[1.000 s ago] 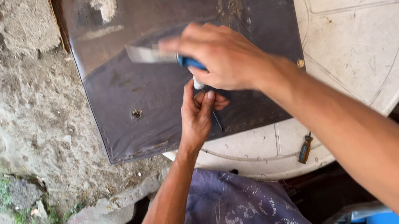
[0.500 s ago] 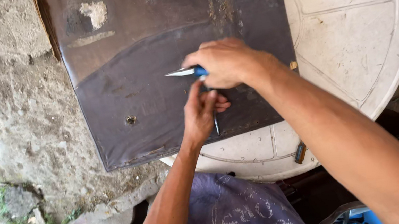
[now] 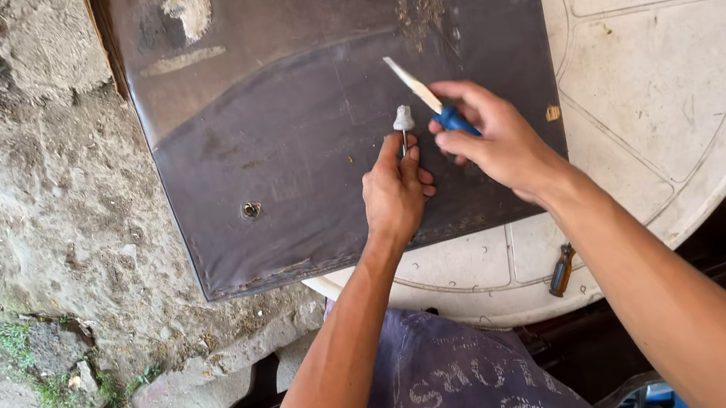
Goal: The person uses pliers and a screwdriver to remove staples and fasteners from the underside of a dark upholstered panel resting on a white plastic table. The person then flips the panel to show the other side.
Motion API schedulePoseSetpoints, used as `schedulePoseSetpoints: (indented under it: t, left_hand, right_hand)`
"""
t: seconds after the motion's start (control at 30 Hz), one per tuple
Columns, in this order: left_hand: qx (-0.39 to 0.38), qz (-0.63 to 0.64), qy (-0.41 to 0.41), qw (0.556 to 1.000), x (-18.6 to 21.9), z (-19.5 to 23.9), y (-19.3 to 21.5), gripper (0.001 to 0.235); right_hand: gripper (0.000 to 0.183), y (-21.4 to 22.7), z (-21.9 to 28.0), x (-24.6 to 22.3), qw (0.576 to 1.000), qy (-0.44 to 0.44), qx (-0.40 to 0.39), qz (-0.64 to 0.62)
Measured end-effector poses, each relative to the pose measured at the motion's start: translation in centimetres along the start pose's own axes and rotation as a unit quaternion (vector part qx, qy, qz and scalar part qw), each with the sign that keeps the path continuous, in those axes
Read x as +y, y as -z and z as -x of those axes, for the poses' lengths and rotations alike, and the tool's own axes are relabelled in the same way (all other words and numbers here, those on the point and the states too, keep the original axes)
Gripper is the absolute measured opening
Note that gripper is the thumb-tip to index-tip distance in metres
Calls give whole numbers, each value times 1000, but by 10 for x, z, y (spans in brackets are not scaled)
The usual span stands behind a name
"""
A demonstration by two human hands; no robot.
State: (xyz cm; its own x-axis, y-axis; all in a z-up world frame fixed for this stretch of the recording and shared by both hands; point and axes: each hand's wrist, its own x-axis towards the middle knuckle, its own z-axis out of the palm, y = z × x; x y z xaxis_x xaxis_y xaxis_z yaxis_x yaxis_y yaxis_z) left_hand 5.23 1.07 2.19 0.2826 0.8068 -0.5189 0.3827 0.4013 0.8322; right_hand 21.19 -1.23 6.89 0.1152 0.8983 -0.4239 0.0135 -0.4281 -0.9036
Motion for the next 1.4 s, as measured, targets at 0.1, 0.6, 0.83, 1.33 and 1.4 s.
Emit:
schedulePoseSetpoints:
  t: [0.1,0.6,0.83,1.33,1.4]
  left_hand:
    - [8,-14,-8,1000,6,-1,2,22]
    - [2,254,-46,966,-31,0,11,29]
    - [18,252,-75,965,-41,4,56,30]
    - [-37,190,-7,981,-43,-7,79,33]
    - [-43,199,-7,979,-45,-4,79,33]
  right_hand:
    - [67,4,38,22,964,-91,-4,-251]
    - [56,-19,143,85,905,-345,-163,-188]
    - [49,-9,135,81,874,-378,-220,-212]
    - [42,-41,130,74,864,-427,-112,-242]
    - [41,-52,136,88,892,-405,-94,-178]
